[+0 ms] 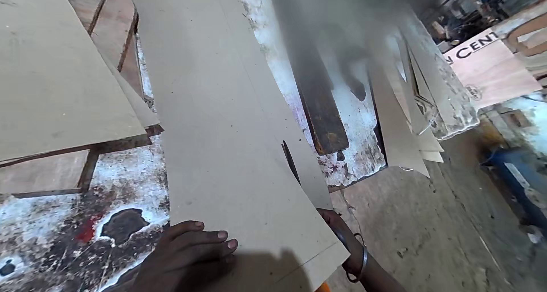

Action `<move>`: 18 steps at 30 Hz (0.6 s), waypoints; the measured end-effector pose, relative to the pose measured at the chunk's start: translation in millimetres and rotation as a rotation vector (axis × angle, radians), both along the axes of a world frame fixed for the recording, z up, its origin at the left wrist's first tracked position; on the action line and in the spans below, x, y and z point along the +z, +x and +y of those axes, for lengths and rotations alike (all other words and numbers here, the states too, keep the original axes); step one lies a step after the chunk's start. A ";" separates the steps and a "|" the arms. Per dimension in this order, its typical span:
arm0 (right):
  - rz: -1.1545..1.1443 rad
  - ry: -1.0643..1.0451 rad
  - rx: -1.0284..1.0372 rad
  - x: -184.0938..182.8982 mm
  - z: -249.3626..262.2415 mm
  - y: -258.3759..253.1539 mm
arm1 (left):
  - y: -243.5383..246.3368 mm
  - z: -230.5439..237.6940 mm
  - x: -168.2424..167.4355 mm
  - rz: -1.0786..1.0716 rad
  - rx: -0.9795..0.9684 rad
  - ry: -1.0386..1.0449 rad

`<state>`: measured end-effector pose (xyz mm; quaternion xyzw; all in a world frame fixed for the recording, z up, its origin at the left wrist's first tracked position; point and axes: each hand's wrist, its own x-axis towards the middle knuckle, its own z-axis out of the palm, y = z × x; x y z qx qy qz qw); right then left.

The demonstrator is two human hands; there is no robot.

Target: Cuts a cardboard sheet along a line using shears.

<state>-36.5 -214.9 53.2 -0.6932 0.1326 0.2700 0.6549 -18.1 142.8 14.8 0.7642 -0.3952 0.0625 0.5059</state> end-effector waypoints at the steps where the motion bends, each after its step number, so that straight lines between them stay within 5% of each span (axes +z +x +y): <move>1: -0.014 0.021 0.005 -6.5 -0.4 0.1 | 0.0 -0.4 -3.5 0.004 0.004 0.006; 18: 0.052 0.048 0.029 -28.8 -5.4 4.5 | -3.2 -0.9 -21.3 0.100 0.045 0.000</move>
